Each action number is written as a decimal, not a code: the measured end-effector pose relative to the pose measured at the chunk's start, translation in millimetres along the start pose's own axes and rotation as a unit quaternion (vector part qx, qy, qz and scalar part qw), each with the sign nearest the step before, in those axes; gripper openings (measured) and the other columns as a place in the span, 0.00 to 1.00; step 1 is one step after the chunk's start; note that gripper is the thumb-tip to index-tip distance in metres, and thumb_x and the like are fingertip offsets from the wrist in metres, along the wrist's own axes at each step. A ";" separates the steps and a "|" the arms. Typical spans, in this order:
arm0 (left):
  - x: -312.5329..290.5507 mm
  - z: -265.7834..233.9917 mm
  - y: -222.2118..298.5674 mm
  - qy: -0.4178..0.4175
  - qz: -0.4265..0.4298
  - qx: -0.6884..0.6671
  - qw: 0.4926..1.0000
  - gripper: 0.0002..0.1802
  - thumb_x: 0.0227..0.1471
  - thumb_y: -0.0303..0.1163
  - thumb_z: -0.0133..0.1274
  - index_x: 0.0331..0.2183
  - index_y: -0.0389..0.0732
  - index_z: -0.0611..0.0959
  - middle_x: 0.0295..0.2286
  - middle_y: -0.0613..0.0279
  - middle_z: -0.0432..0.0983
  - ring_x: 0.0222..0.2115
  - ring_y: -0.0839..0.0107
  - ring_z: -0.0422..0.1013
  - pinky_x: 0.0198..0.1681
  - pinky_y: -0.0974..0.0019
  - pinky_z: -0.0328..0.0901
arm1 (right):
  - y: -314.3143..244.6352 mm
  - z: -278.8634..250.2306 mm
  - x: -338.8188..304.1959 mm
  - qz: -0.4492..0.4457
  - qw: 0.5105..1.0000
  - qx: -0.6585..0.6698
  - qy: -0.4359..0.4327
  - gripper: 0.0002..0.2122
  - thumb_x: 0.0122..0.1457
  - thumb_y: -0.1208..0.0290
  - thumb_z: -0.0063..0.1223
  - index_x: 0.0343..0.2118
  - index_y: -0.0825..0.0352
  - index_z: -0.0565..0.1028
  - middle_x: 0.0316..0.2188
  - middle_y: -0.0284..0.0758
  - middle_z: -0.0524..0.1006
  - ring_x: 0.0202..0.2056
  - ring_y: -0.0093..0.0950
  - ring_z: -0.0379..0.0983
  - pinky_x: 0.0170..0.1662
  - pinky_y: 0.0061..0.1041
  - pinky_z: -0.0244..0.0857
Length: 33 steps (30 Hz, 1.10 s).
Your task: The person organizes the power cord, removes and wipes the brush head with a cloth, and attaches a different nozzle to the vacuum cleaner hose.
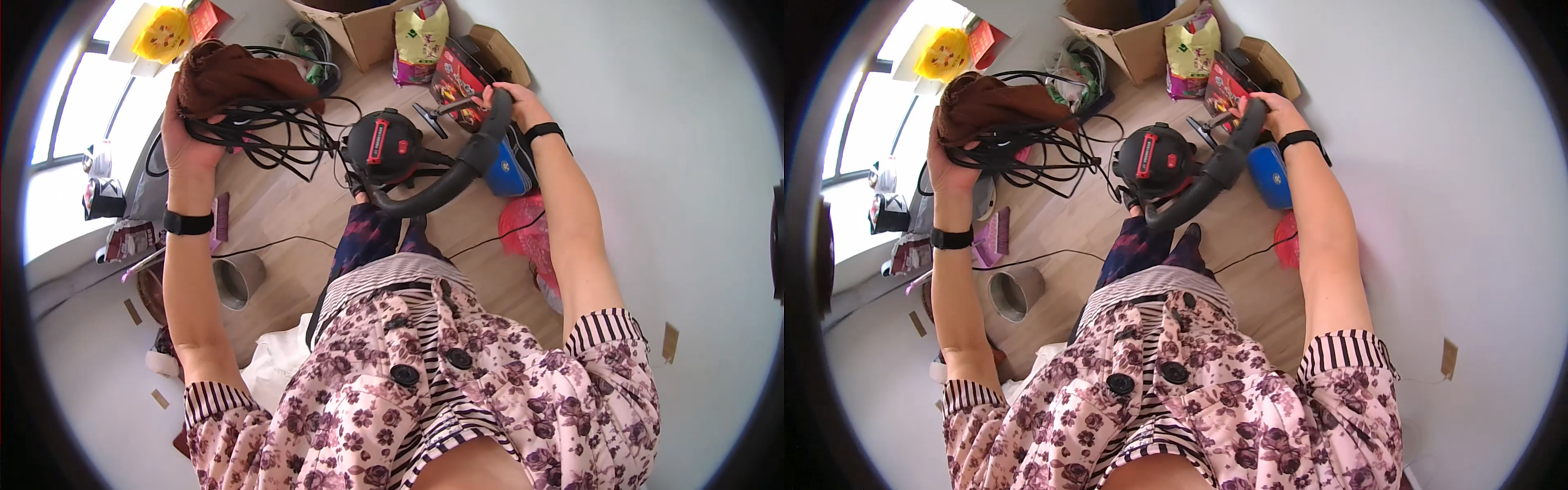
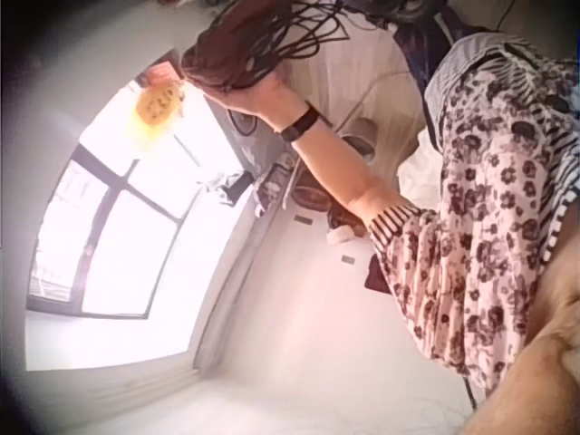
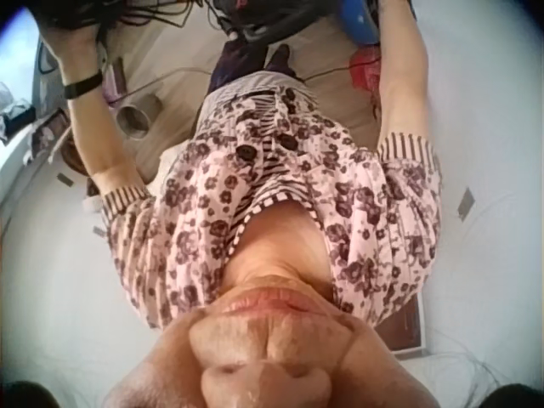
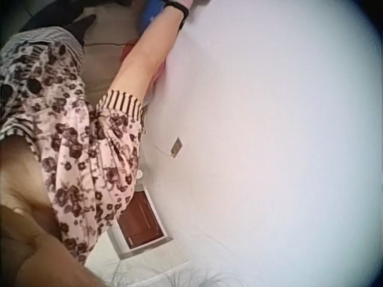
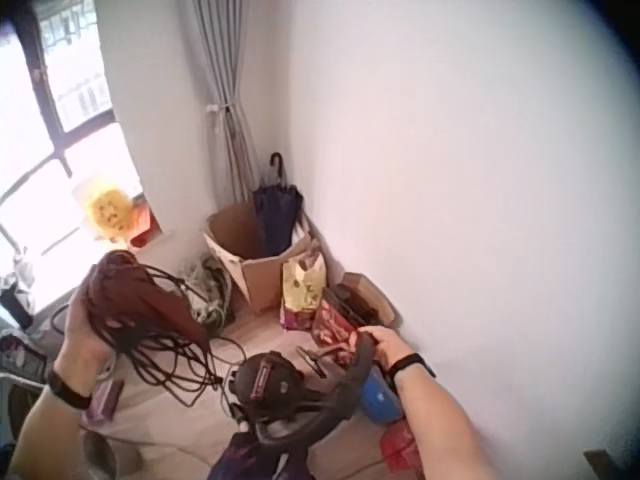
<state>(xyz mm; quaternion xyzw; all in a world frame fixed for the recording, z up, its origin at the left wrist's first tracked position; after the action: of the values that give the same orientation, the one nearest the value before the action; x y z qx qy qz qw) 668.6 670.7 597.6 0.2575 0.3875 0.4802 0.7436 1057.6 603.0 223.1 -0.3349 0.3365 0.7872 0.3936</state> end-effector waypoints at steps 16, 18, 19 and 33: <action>-49.4 -95.2 51.1 0.022 -0.101 -0.077 0.992 0.18 0.54 0.39 0.45 0.44 0.41 0.74 0.41 0.59 0.73 0.42 0.64 0.69 0.44 0.61 0.66 | 129.7 41.8 -128.4 -0.204 0.749 -0.626 0.076 0.31 0.41 0.79 0.57 0.51 0.77 0.59 0.26 0.42 0.72 0.23 0.28 0.73 0.23 0.22 0.68; -59.4 -101.4 67.2 0.029 -0.128 -0.098 0.986 0.17 0.52 0.39 0.48 0.43 0.44 0.74 0.39 0.61 0.74 0.38 0.65 0.71 0.35 0.62 0.69 | 137.6 66.7 -140.7 -0.190 0.724 -0.661 0.054 0.32 0.39 0.82 0.53 0.52 0.78 0.57 0.25 0.38 0.71 0.19 0.25 0.69 0.21 0.19 0.64; -58.9 -105.5 66.8 0.071 -0.108 -0.066 0.989 0.18 0.52 0.39 0.48 0.44 0.44 0.74 0.40 0.60 0.74 0.39 0.65 0.71 0.38 0.61 0.68 | 132.7 73.5 -149.5 -0.185 0.733 -0.652 0.049 0.33 0.40 0.82 0.52 0.53 0.78 0.57 0.24 0.37 0.71 0.18 0.23 0.68 0.22 0.19 0.65; -11.0 -65.3 -67.6 0.073 -0.174 -0.022 0.982 0.18 0.51 0.37 0.50 0.44 0.41 0.73 0.40 0.59 0.74 0.38 0.68 0.72 0.36 0.68 0.68 | 7.9 -79.9 -123.2 -0.283 0.552 -0.778 0.101 0.34 0.37 0.78 0.56 0.53 0.71 0.60 0.38 0.43 0.72 0.29 0.33 0.73 0.33 0.27 0.68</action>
<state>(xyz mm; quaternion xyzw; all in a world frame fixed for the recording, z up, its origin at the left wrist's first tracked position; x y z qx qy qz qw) 647.0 633.9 513.2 0.1334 0.4689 0.3695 0.7911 1129.2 487.3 279.0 -0.6653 -0.4822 0.5511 0.1452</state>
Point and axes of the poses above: each hand's wrist, its own x-axis towards the middle knuckle, its own z-axis out of the palm, y = z × x, the point moved 4 cm from there along x, towards the middle knuckle
